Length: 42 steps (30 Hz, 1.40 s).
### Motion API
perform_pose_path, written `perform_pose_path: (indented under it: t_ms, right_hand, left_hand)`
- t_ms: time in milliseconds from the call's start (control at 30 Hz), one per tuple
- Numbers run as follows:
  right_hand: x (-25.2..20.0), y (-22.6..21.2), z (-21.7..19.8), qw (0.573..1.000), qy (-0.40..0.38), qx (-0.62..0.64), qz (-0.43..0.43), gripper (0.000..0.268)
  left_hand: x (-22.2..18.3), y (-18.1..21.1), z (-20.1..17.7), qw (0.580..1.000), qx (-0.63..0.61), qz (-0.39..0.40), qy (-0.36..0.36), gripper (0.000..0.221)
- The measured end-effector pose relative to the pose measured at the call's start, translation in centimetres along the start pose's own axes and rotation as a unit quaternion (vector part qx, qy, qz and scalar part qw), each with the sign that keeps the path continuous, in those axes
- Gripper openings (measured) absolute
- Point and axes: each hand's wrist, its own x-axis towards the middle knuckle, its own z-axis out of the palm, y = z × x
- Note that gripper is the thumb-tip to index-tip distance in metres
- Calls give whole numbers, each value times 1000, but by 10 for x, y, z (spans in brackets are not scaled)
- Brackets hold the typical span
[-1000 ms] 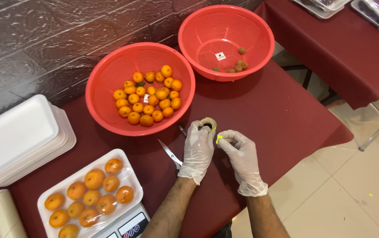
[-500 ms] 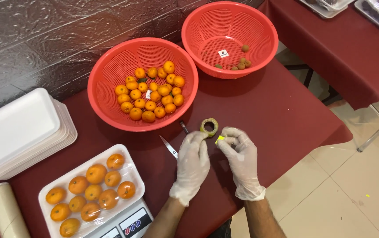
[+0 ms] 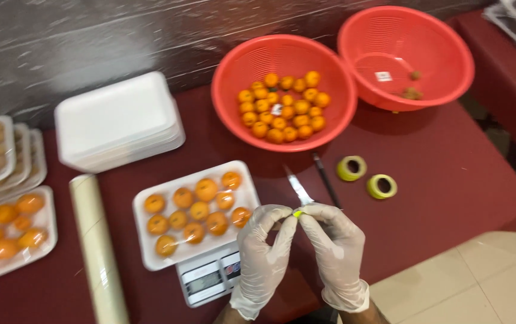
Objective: Packaging oranges into foam trays, weighing them on a digital scale, and applying labels or tape.
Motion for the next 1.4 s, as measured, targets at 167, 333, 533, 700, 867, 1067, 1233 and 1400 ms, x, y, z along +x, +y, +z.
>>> perform_pose_path:
  t_ms: [167, 333, 533, 700, 867, 1067, 1233, 1400]
  right_hand:
    - [-27, 7, 42, 997, -57, 18, -44, 5]
    - [-43, 19, 77, 995, -74, 63, -25, 9]
    - [-37, 11, 95, 979, -163, -95, -76, 1]
    - [-23, 10, 108, 941, -237, -201, -132, 1]
    - [-4, 1, 119, 912, -284, -284, -87, 31]
    - [20, 8, 129, 924, -299, -227, -71, 34]
    - [32, 16, 136, 883, -355, -305, -18, 45]
    - [38, 29, 143, 881, -354, -311, -49, 39]
  left_hand:
    - [-12, -2, -45, 997, 46, 2, 65, 7]
    - [-15, -14, -81, 994, 54, 45, 83, 4]
    - [-16, -28, -118, 995, 104, -10, 4, 12]
    - [-7, -43, -141, 953, 301, 34, -30, 14]
    - [4, -59, -152, 889, 453, 25, -65, 11]
    - [21, -78, -157, 908, 414, -40, -55, 16]
    - [27, -89, -154, 902, 429, -19, -52, 18]
    - [32, -89, -153, 894, 444, -26, -56, 18]
